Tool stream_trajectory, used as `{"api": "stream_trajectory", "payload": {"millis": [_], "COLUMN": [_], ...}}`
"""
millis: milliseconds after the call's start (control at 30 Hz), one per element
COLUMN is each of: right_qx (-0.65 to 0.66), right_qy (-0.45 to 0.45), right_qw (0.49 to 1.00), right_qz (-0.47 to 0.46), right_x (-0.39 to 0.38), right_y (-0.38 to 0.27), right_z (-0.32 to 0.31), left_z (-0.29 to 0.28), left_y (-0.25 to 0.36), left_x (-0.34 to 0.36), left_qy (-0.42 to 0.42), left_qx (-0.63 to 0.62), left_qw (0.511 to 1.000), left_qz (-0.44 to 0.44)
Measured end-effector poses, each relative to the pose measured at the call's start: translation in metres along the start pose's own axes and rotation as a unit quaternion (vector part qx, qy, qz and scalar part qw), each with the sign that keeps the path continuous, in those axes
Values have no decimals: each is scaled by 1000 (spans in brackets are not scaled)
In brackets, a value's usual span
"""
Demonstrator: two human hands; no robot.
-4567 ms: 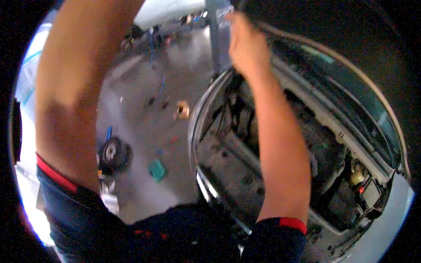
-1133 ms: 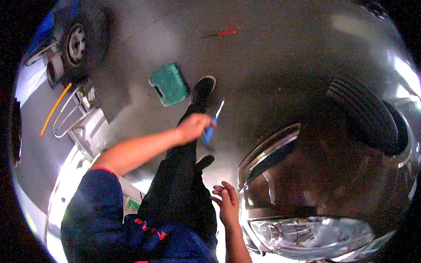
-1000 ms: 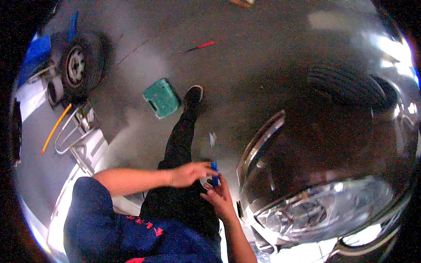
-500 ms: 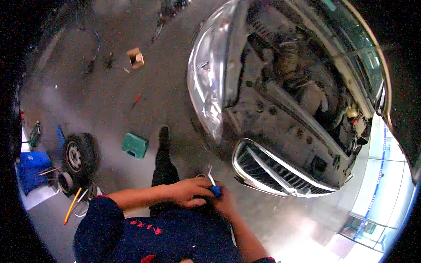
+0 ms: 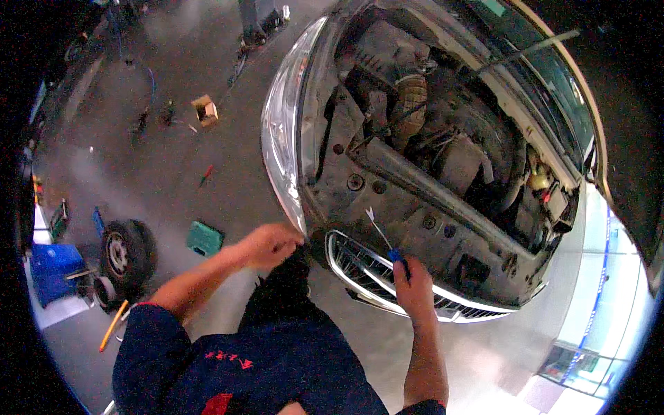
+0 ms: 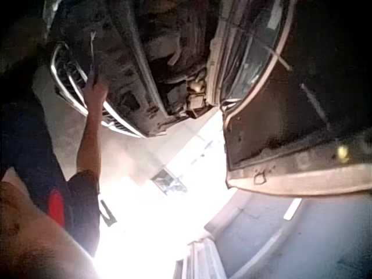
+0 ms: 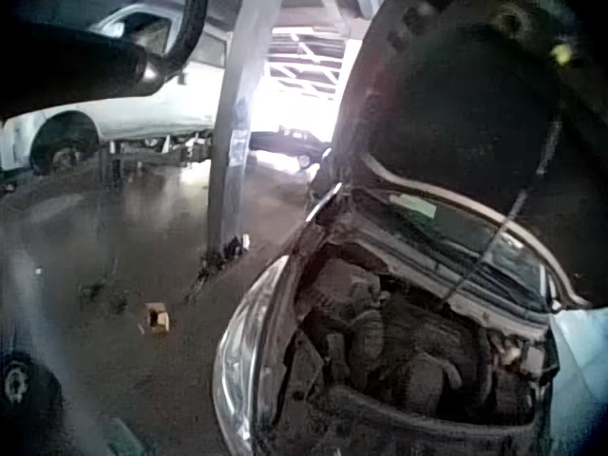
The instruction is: The person opens the car hood and removes a plastic radiator cover panel using a prying tool. They then select a socket wrench from a toolkit and use it to unscrew fasteners near the front grille.
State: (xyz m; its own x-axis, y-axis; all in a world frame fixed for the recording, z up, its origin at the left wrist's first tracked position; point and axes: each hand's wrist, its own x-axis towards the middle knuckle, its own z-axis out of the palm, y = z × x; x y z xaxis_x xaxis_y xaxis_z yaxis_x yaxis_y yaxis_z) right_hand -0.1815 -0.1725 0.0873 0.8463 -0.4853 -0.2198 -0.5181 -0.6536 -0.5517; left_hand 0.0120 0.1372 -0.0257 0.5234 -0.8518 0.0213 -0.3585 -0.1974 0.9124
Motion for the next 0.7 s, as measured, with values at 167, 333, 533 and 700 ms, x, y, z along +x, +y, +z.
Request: {"api": "stream_trajectory", "payload": {"millis": [167, 333, 533, 700], "right_qx": [-87, -143, -194, -203], "right_qy": [-48, 8, -17, -83], "right_qw": [995, 984, 976, 960], "right_qz": [0, -107, -101, -171], "right_x": [97, 180, 276, 304], "right_y": [-8, -14, -37, -32], "right_z": [-25, -39, -47, -38], "left_z": [-49, -102, -112, -84], "left_y": [6, 1, 0, -16], "left_x": [109, 212, 313, 347], "left_qy": [85, 129, 43, -27], "left_qx": [-24, 167, 450, 576], "left_qw": [994, 969, 890, 815], "left_qz": [-61, 127, 56, -58]}}
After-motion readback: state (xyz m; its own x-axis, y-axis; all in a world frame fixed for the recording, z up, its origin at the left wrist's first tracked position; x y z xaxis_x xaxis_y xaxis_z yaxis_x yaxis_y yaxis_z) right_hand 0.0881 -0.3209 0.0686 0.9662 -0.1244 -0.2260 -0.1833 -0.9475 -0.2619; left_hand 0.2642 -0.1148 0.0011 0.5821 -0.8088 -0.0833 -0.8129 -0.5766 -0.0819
